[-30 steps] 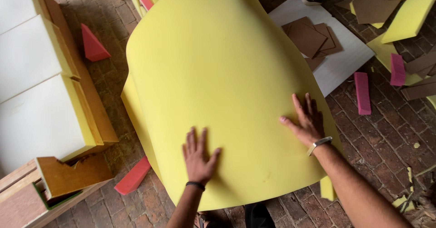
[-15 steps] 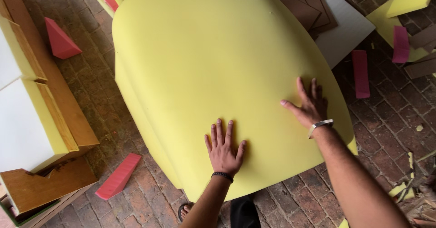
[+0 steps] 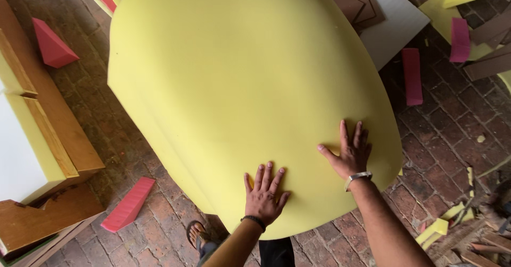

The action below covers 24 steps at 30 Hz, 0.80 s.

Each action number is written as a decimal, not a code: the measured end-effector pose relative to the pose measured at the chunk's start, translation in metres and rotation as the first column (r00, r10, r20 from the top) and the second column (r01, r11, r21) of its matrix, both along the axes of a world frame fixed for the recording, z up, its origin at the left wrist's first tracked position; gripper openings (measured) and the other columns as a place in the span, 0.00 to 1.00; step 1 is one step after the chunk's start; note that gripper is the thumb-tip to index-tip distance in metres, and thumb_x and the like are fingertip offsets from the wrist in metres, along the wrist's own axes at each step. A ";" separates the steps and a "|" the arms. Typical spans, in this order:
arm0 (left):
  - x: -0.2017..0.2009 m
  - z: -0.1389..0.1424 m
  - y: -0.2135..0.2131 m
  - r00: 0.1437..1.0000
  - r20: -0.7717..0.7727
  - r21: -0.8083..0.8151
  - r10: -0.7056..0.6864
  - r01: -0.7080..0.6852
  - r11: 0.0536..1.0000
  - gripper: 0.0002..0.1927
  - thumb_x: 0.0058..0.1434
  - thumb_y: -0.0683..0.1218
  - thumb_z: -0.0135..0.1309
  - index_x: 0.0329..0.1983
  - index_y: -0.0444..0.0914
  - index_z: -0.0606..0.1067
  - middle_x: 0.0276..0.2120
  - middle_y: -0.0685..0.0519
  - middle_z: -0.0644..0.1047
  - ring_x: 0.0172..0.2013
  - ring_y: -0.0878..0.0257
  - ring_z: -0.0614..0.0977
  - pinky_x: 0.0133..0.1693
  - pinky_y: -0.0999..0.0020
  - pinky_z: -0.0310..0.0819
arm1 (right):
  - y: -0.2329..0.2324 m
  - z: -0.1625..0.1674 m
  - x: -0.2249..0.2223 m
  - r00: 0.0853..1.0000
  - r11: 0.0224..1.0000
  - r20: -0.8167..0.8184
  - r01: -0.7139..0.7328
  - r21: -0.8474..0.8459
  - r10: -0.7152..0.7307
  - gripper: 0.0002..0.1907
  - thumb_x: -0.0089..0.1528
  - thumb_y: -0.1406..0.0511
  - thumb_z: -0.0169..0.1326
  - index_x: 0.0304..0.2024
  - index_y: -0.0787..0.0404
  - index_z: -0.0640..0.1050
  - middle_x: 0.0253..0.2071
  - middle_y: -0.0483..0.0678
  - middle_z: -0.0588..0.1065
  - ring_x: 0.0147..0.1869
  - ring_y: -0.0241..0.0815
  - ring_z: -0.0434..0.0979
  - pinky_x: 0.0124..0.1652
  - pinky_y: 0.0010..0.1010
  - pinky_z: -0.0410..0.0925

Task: The person sprays adhesive onto a wooden chair frame and then places a large yellow foam sheet onto it. They smooth the foam and later apply a smaller foam strip to the edge, pressing it into place.

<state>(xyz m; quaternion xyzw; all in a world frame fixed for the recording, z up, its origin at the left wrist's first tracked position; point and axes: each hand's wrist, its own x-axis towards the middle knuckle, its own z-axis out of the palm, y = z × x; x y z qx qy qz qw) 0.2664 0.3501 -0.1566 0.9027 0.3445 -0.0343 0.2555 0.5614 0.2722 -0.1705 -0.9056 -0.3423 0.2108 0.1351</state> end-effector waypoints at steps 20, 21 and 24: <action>-0.087 -0.140 0.197 0.471 -0.145 -0.514 0.870 -0.787 0.340 0.51 0.62 0.76 0.29 0.80 0.46 0.35 0.79 0.46 0.34 0.77 0.48 0.39 0.69 0.37 0.31 | 0.064 0.026 -0.091 0.957 0.989 0.249 0.149 0.024 -0.150 0.61 0.51 0.26 0.39 0.79 0.43 0.46 0.81 0.58 0.33 0.84 0.62 0.27 0.72 0.67 0.26; -0.074 -0.138 0.193 0.425 -0.115 -0.489 0.898 -0.811 0.321 0.51 0.63 0.76 0.29 0.80 0.45 0.36 0.79 0.44 0.36 0.77 0.48 0.40 0.70 0.39 0.35 | 0.065 0.029 -0.083 0.956 0.987 0.247 0.161 0.016 -0.160 0.60 0.52 0.26 0.38 0.79 0.43 0.46 0.82 0.57 0.34 0.85 0.61 0.27 0.73 0.67 0.27; -0.048 -0.131 0.185 0.350 -0.081 -0.466 0.933 -0.841 0.275 0.50 0.64 0.75 0.30 0.80 0.46 0.38 0.79 0.44 0.39 0.78 0.48 0.42 0.72 0.40 0.38 | 0.075 0.036 -0.040 0.939 0.961 0.220 0.274 -0.020 -0.263 0.60 0.52 0.25 0.35 0.79 0.42 0.45 0.82 0.55 0.34 0.85 0.58 0.30 0.74 0.65 0.27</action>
